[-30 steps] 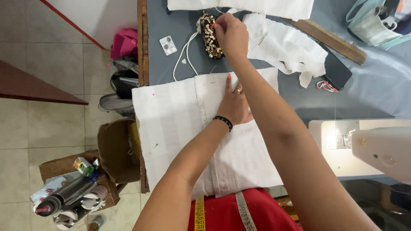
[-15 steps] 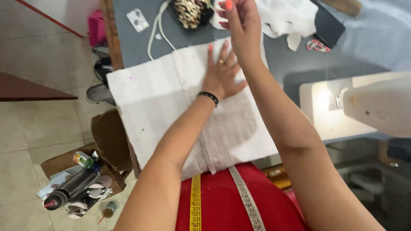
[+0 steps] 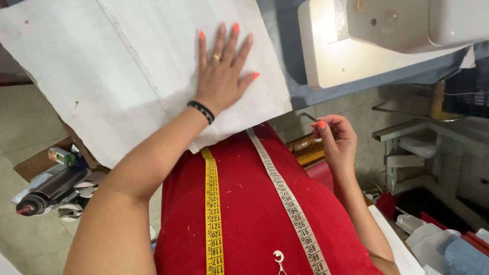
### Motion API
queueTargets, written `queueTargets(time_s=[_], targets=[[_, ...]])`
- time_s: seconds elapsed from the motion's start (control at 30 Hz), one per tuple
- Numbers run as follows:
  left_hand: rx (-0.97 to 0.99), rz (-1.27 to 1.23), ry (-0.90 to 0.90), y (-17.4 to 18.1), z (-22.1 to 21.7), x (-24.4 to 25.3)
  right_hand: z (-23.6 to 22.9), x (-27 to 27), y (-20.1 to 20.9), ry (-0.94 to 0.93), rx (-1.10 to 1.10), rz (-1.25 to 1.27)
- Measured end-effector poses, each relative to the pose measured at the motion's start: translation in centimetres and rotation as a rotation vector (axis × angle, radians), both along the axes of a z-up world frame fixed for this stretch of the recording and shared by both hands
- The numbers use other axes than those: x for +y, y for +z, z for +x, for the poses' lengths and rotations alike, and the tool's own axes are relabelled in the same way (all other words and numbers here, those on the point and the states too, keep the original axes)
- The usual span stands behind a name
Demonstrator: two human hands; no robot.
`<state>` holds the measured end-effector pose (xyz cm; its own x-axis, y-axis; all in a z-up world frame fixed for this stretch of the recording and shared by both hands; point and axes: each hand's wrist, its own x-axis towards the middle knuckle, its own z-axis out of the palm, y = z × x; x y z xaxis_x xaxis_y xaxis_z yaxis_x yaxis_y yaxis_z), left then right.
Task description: Aligning fabric pieces and securing them with pins on a sewing table in preparation for sewing.
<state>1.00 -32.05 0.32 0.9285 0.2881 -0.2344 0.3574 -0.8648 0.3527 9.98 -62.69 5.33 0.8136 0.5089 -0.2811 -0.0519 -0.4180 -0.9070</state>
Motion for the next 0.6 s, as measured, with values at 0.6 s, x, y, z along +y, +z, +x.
queueTargets(time_s=[0.6], targets=[[-0.711,0.246,0.055,-7.2,-2.3,-14.0,3.2,0.8,-4.6,0.137,0.065,0.151]])
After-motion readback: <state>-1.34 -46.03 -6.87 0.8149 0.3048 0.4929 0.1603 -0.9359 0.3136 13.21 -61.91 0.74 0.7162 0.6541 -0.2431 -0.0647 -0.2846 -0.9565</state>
